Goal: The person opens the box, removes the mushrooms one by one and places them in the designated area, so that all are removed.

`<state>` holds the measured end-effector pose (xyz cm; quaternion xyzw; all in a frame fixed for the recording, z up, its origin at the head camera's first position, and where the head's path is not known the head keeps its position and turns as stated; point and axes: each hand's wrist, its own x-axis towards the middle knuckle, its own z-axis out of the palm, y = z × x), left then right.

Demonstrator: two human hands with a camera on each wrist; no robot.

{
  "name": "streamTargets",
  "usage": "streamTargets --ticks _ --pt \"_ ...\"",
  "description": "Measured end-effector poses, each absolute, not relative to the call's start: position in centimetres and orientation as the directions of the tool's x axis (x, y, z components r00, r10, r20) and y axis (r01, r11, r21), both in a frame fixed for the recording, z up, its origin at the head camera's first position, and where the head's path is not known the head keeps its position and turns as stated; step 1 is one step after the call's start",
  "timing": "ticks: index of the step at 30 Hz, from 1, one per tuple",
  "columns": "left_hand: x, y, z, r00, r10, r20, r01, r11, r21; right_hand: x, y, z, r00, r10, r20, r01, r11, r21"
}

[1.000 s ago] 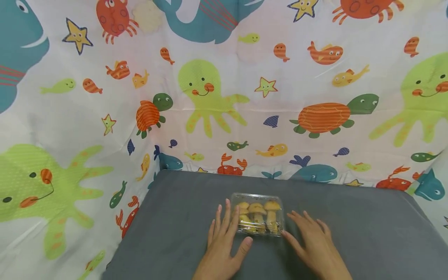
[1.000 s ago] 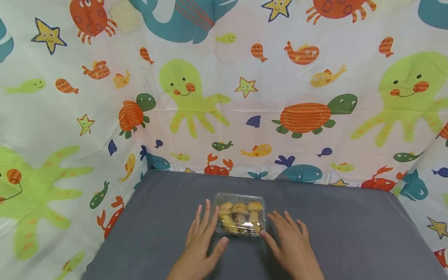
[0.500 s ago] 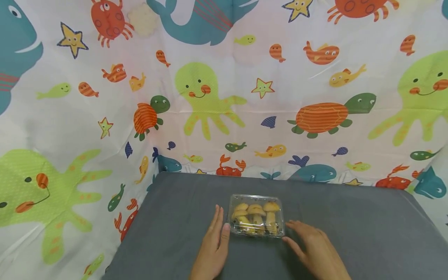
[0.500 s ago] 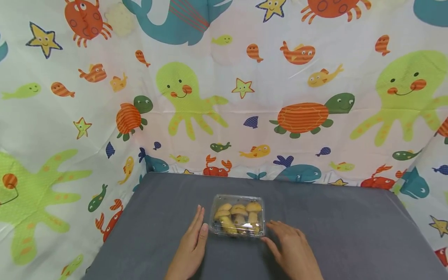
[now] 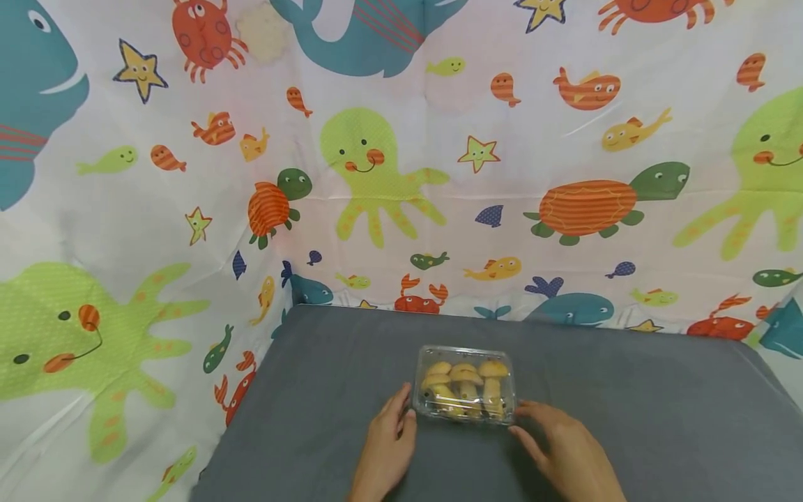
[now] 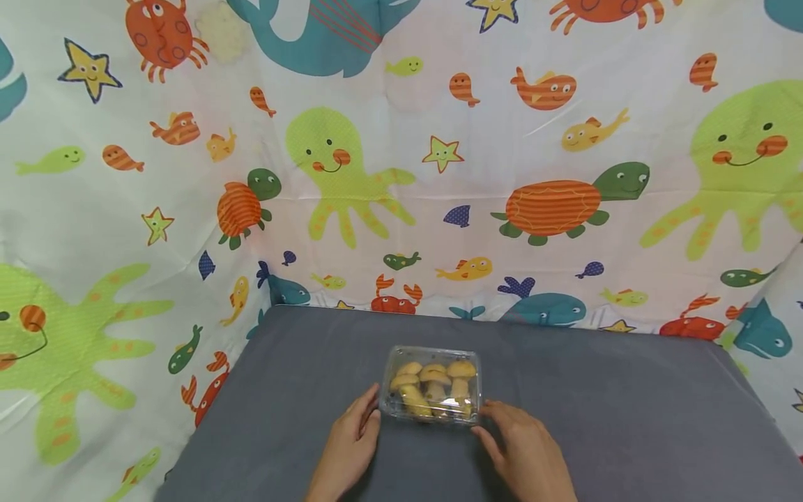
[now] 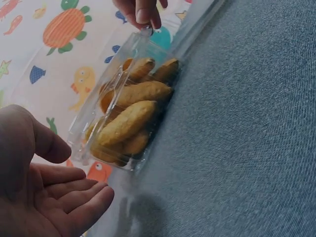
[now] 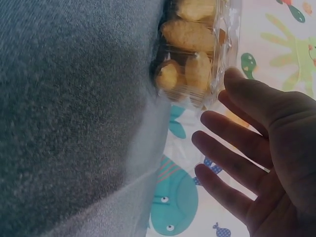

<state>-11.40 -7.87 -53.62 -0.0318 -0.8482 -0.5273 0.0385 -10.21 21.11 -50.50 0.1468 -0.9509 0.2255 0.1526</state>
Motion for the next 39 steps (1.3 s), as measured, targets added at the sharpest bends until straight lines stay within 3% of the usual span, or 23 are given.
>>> streamTargets --ticks 8,22,30,39 --pt "-11.9 -7.6 -53.9 -0.998 -0.024 0.065 0.050 0.403 0.914 -10.1 20.7 -50.9 -0.905 -0.202 0.375 -0.351 0.852 -0.389" --pt "-13.0 -7.3 -54.0 -0.995 0.011 0.098 0.097 0.325 0.941 -10.8 20.4 -50.9 -0.888 -0.175 0.425 -0.351 0.855 -0.381" --pt "-13.2 -6.8 -54.7 -0.990 -0.054 0.129 0.113 0.231 0.966 -11.1 20.1 -51.3 -0.880 -0.185 0.437 -0.373 0.839 -0.396" --pt "-13.0 -6.4 -54.9 -0.989 -0.120 0.084 0.066 0.151 0.986 -11.0 20.2 -51.8 -0.856 -0.218 0.469 -0.397 0.858 -0.325"
